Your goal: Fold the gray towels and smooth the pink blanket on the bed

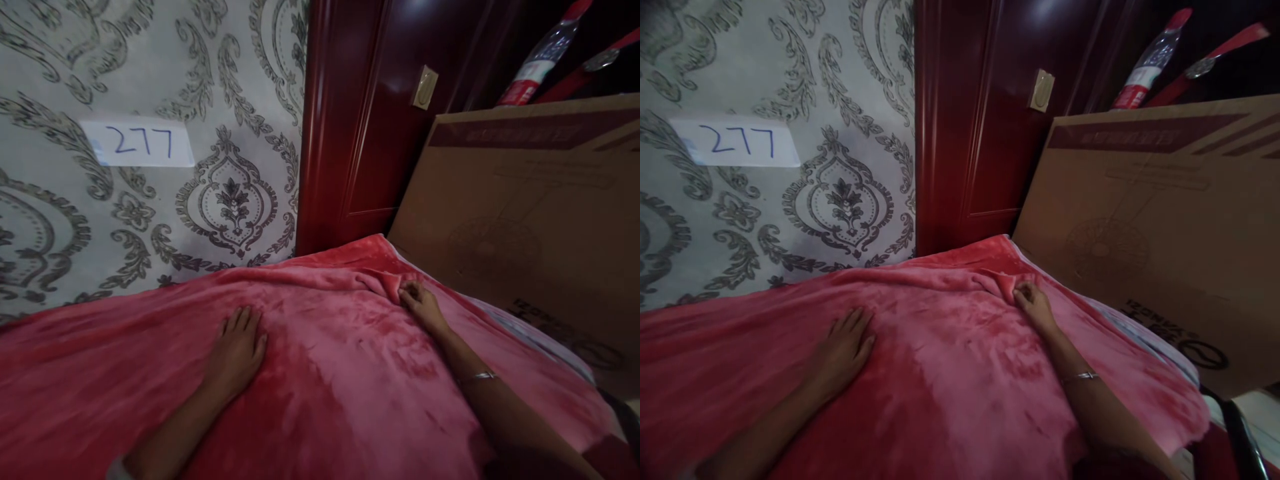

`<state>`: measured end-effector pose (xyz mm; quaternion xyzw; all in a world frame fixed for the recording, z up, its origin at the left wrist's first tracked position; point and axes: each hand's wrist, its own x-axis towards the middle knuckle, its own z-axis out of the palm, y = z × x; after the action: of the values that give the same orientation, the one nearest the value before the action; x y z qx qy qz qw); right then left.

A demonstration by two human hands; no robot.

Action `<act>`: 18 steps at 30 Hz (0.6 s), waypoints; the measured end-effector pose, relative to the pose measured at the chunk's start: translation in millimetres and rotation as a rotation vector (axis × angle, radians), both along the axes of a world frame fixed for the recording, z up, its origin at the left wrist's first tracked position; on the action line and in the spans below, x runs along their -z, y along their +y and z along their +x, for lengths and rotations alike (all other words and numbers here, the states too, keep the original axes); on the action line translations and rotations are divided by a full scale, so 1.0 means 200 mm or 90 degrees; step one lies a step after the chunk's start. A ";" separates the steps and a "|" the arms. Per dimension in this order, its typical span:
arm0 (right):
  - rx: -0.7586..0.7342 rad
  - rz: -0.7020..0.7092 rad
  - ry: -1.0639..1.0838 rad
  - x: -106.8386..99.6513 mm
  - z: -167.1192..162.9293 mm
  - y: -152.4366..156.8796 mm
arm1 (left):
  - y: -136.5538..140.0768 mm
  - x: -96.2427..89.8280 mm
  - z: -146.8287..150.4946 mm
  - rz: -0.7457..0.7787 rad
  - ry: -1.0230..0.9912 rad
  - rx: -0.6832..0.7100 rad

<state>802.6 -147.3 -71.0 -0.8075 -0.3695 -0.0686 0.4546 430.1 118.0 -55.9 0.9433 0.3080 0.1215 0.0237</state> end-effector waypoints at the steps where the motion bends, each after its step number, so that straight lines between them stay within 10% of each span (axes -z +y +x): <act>1: -0.002 -0.002 0.019 0.00 0.01 0.00 | 0.00 0.00 0.00 -0.001 -0.001 0.000; 9: -0.113 -0.121 -0.071 -0.02 -0.05 0.01 | -0.01 -0.02 0.00 0.000 -0.002 -0.002; 18: 0.028 0.254 0.275 -0.14 0.08 0.11 | -0.01 -0.02 0.00 -0.020 -0.021 0.003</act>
<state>819.2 -124.6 -42.2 -0.7057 -0.2258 0.0241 0.6712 429.9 116.7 -52.8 0.9413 0.3075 0.1321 0.0441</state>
